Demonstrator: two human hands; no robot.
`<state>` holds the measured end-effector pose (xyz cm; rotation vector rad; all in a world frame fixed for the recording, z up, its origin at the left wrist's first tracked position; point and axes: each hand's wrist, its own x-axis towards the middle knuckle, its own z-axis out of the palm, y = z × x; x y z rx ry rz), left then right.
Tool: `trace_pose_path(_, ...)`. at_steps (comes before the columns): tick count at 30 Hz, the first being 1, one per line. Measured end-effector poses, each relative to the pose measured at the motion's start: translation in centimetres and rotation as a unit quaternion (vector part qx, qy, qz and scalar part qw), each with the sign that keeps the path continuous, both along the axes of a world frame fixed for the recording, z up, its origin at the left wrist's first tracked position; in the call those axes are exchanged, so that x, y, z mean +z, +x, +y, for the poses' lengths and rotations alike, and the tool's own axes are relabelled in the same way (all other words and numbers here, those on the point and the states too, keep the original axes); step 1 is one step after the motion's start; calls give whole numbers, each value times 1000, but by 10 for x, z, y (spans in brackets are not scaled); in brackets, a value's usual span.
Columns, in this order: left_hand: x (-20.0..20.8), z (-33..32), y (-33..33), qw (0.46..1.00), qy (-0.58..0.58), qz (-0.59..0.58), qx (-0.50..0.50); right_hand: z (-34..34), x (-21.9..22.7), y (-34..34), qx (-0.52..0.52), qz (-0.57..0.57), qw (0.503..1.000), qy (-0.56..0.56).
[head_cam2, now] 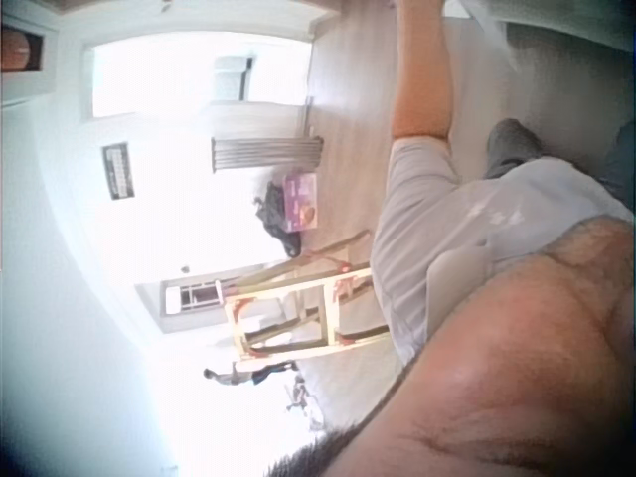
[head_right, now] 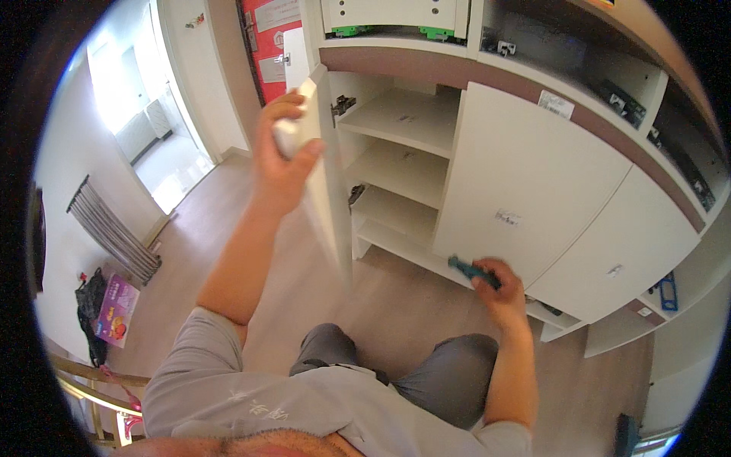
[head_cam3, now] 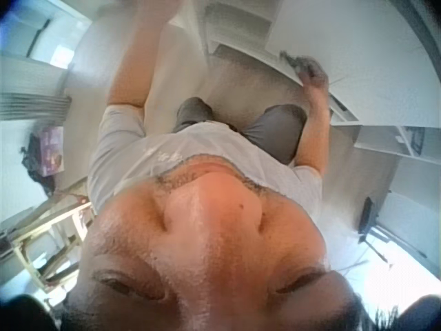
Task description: The person uses a screwdriver to tighten screws on the hinges of a white cabinet door. They repeatedly open and close the door to check the alignment and functionality of the hinges during the process.
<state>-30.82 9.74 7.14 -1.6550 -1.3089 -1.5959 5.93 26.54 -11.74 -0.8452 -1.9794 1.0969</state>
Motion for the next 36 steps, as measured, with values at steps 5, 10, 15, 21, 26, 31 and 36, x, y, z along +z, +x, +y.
trace_pose_path(5, 0, -58, -32, 977, -41, -208, -41, 22, 61, -110, 64, 121, 979, 150)
trace_pose_path(10, -4, -67, -50, 985, -18, -172, 9, 54, 121, -228, 20, 167, 917, 362)
trace_pose_path(15, -5, -60, -58, 989, -13, -144, 13, 113, 134, -280, 16, 95, 964, 250)
trace_pose_path(21, -9, -66, -65, 985, -6, -171, -24, 135, 129, -293, 62, 54, 992, 97)
trace_pose_path(26, -9, -70, -80, 988, -9, -154, 0, 148, 119, -305, 68, 86, 990, 93)
trace_pose_path(31, -12, -78, -101, 982, -8, -185, -48, 150, 121, -307, 87, 82, 991, 66)
trace_pose_path(36, -14, -78, -110, 977, 4, -195, -88, 151, 119, -309, 85, 101, 989, 66)
